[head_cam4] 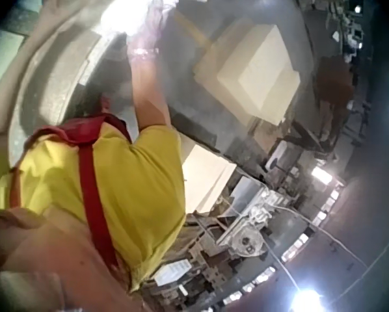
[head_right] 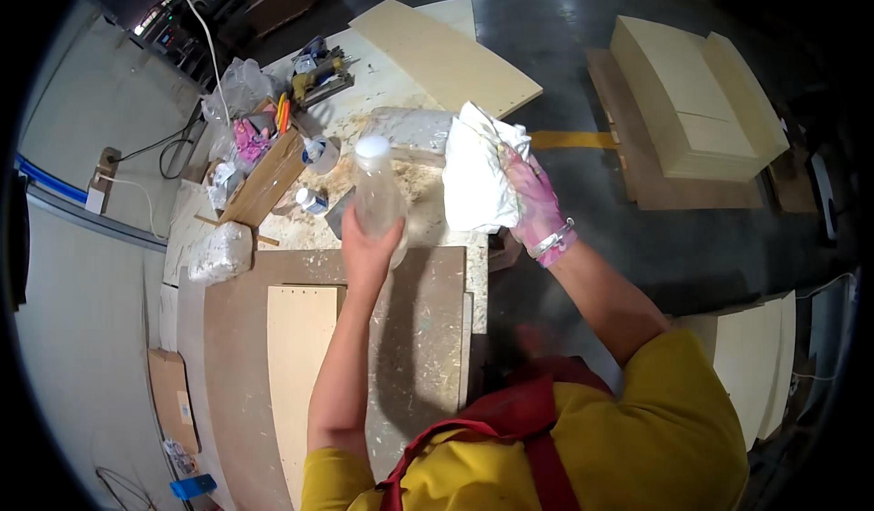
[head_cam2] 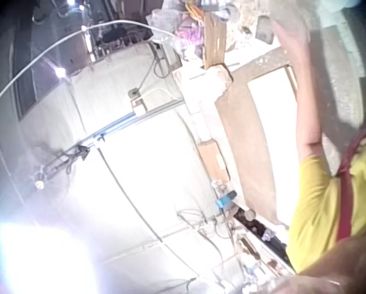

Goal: The person wipes a light-colored wooden board with a white cloth. They pour liquid from a plastic bottle onto the cloth and continue wiping the board's surface and edges. The person flips the board over to wipe the other side and then stacks it with other boards.

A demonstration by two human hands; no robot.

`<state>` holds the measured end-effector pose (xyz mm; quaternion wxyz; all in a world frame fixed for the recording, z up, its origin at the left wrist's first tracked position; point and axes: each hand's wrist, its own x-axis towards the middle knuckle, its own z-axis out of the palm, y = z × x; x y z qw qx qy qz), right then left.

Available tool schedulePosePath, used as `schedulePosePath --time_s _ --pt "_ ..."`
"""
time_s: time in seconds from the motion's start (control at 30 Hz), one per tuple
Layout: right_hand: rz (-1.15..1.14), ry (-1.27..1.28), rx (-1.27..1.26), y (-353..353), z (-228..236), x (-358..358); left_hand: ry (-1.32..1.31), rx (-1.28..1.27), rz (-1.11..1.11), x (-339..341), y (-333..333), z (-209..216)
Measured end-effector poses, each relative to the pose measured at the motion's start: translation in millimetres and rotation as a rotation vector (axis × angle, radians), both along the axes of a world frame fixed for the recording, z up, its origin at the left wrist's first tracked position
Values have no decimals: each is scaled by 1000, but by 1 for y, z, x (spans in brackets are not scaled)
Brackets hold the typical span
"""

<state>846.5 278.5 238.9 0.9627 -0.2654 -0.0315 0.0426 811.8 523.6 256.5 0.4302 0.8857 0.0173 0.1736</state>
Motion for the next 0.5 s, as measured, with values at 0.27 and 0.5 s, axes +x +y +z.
schedulePosePath --time_s 0.27,0.5 --pt "242 -80 -580 51 19 -88 139 727 -70 -133 8 42" --pt "831 272 20 78 -31 -120 254 995 6 -216 24 67"
